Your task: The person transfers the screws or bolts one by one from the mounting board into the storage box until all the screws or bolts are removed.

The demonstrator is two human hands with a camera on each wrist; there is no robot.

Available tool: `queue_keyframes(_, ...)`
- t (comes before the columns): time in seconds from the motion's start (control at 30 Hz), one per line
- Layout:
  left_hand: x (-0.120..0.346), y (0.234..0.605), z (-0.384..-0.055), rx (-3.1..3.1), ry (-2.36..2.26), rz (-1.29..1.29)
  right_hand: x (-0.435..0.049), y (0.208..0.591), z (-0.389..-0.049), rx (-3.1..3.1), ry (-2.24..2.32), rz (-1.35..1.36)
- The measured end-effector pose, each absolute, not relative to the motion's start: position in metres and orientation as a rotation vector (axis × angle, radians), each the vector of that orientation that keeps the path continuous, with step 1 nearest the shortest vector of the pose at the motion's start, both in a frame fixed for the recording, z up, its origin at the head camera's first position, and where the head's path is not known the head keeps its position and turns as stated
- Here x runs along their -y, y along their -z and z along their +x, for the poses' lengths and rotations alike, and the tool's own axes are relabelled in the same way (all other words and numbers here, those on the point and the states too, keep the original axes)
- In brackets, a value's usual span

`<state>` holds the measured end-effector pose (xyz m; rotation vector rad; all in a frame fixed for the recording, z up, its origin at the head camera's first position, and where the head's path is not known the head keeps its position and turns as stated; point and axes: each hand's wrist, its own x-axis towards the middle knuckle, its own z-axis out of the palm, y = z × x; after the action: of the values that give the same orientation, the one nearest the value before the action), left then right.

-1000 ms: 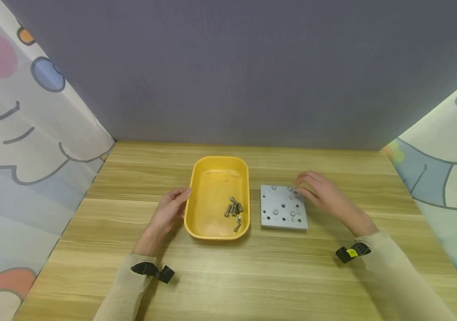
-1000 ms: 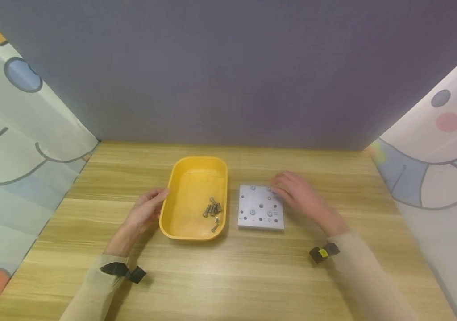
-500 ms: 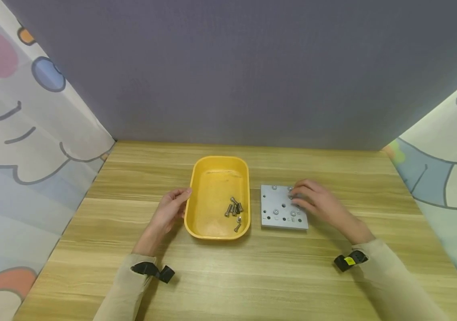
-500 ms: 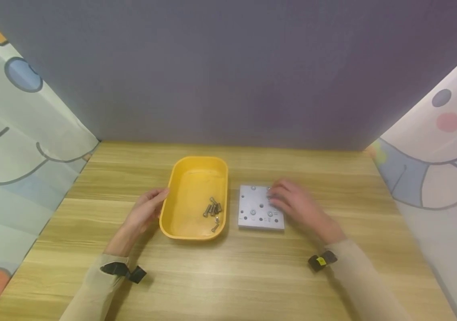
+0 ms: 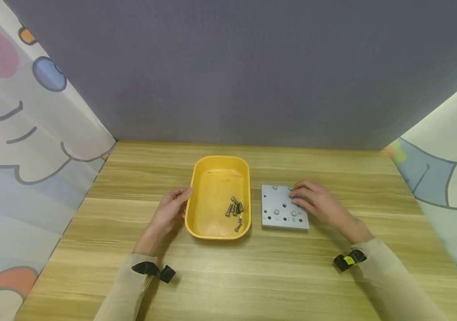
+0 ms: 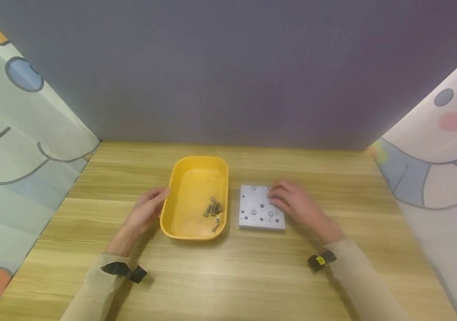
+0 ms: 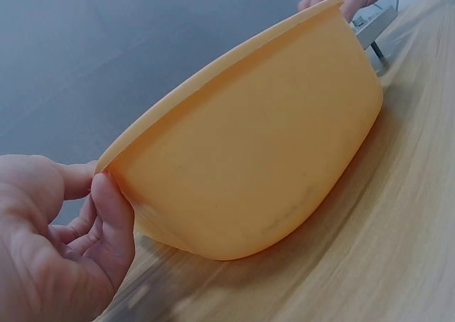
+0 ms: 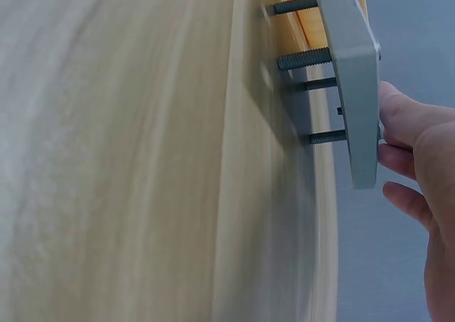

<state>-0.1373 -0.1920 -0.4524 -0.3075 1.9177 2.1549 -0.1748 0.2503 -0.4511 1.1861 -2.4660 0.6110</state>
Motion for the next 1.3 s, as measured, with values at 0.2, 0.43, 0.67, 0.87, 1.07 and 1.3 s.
queue_keyframes(0.2, 0.191, 0.451, -0.137, -1.922, -2.143, -0.334, -0.251, 0.453, -0.176, 2.457, -0.609, 1.195)
queue_keyframes(0.43, 0.191, 0.451, -0.136, -1.921, -2.140, -0.337, -0.249, 0.456, -0.176, 2.448, -0.612, 1.193)
queue_keyframes(0.67, 0.192, 0.453, -0.137, -1.934, -2.137, -0.321, -0.247, 0.458, -0.174, 2.492, -0.585, 1.145)
queue_keyframes(0.87, 0.191, 0.454, -0.137, -1.925, -2.139, -0.351, -0.245, 0.455, -0.173, 2.489, -0.582, 1.149)
queue_keyframes(1.07, 0.192, 0.453, -0.137, -1.927, -2.141, -0.351, -0.244, 0.449, -0.173, 2.517, -0.596, 1.145)
queue_keyframes(1.3, 0.191, 0.451, -0.136, -1.934, -2.136, -0.354, -0.244, 0.444, -0.174, 2.561, -0.591, 1.134)
